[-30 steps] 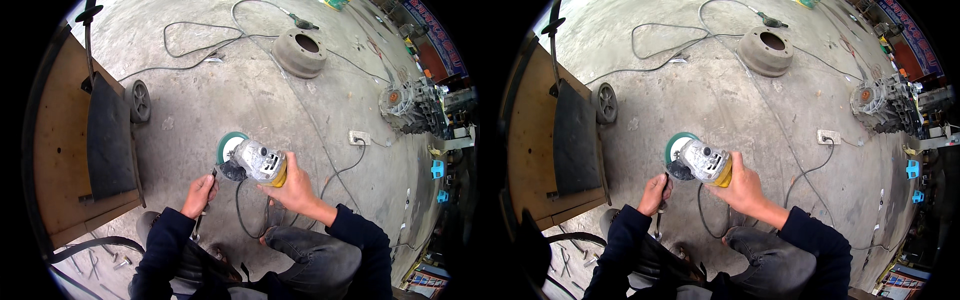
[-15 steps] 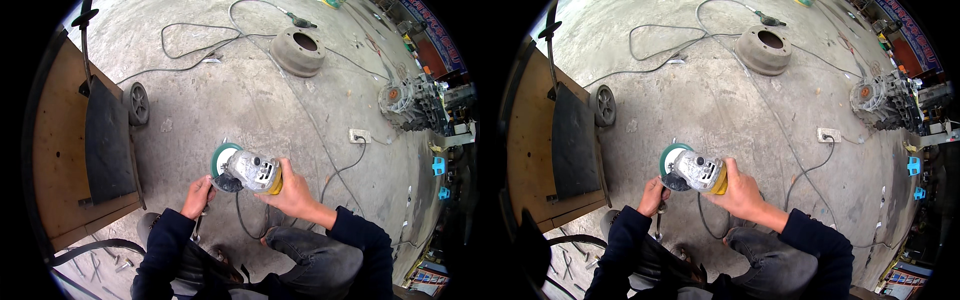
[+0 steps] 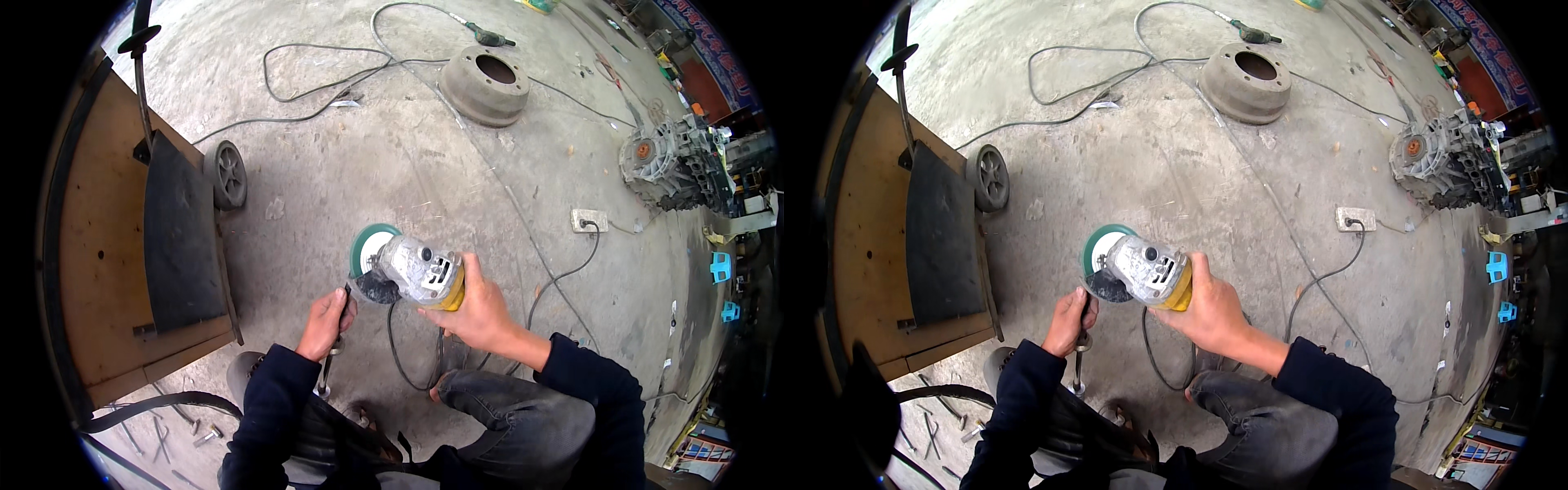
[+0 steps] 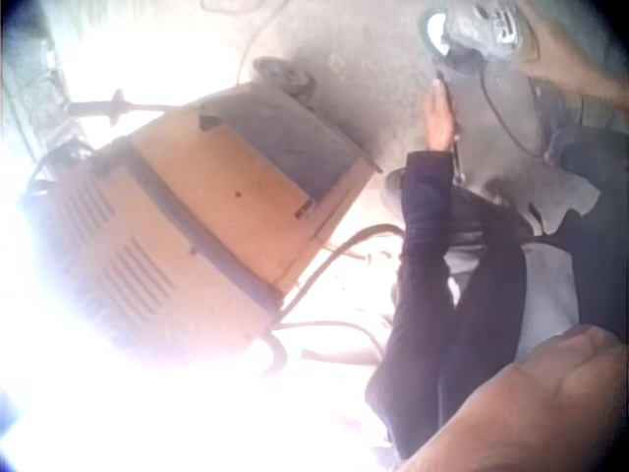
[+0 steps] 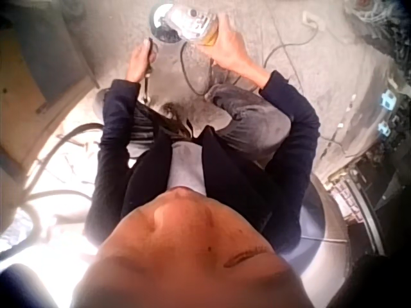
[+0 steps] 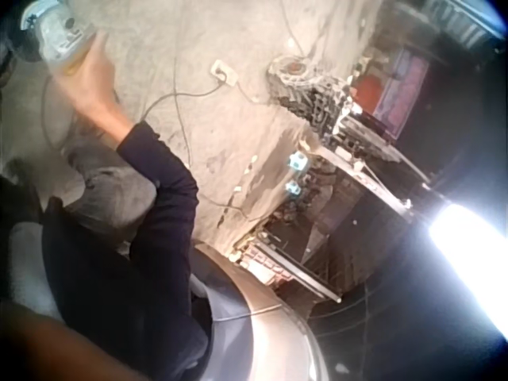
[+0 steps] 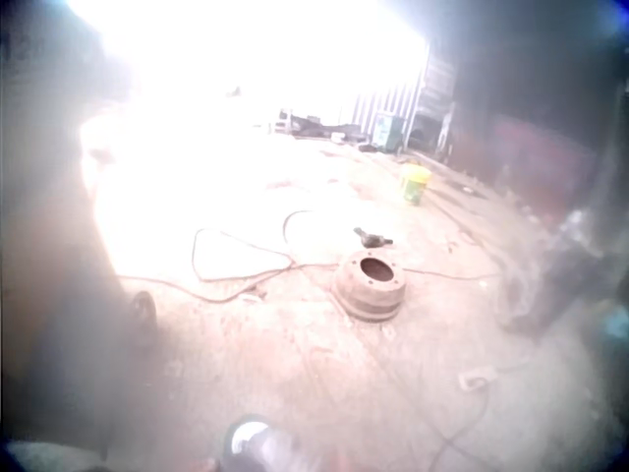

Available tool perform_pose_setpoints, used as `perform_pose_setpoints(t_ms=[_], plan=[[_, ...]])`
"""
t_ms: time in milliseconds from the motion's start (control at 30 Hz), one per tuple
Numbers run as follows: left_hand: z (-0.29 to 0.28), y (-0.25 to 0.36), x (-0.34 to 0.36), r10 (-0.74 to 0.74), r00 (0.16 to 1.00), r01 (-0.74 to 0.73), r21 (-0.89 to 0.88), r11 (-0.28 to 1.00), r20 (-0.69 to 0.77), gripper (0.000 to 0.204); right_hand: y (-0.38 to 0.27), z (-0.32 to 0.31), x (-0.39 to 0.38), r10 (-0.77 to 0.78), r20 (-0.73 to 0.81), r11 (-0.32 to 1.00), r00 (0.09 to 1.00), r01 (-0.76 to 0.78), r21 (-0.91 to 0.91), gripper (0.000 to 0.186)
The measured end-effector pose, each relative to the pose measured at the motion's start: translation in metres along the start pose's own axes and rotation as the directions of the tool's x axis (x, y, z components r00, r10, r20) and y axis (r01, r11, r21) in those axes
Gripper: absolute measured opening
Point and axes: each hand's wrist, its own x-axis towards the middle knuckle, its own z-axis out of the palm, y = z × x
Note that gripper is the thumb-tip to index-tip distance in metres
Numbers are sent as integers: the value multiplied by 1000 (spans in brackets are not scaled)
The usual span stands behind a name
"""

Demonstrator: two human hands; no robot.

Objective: The person uses an angle grinder to sand a damaged area on the side of a beige van. They then use a pneumatic hammer to chip away at the bodywork and a welding torch to heat the metal surface. The person switches between tools to prepare the vehicle panel for further repair.

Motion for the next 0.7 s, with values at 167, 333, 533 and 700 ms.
perform_pose_setpoints(t_ms=[167,333,533,700], plan=[[-1,-4,1,-8,999,7,-20,1000,-33,53,0,1,-4,-72,-20,995,997,70,-76,72],[-1,0,-1,-12,1000,12,42,999,-7,54,2,1,-1,9,-11,1000,1000,-9,29,73],[2,-4,4,-1,1000,3,55,998,-25,54,2,2,-3,-30,-32,1000,999,30,1,74],[-1,-2,3,-3,1000,4,49,999,-11,56,7,3,-4,-1,-8,1000,1000,1,-14,74]])
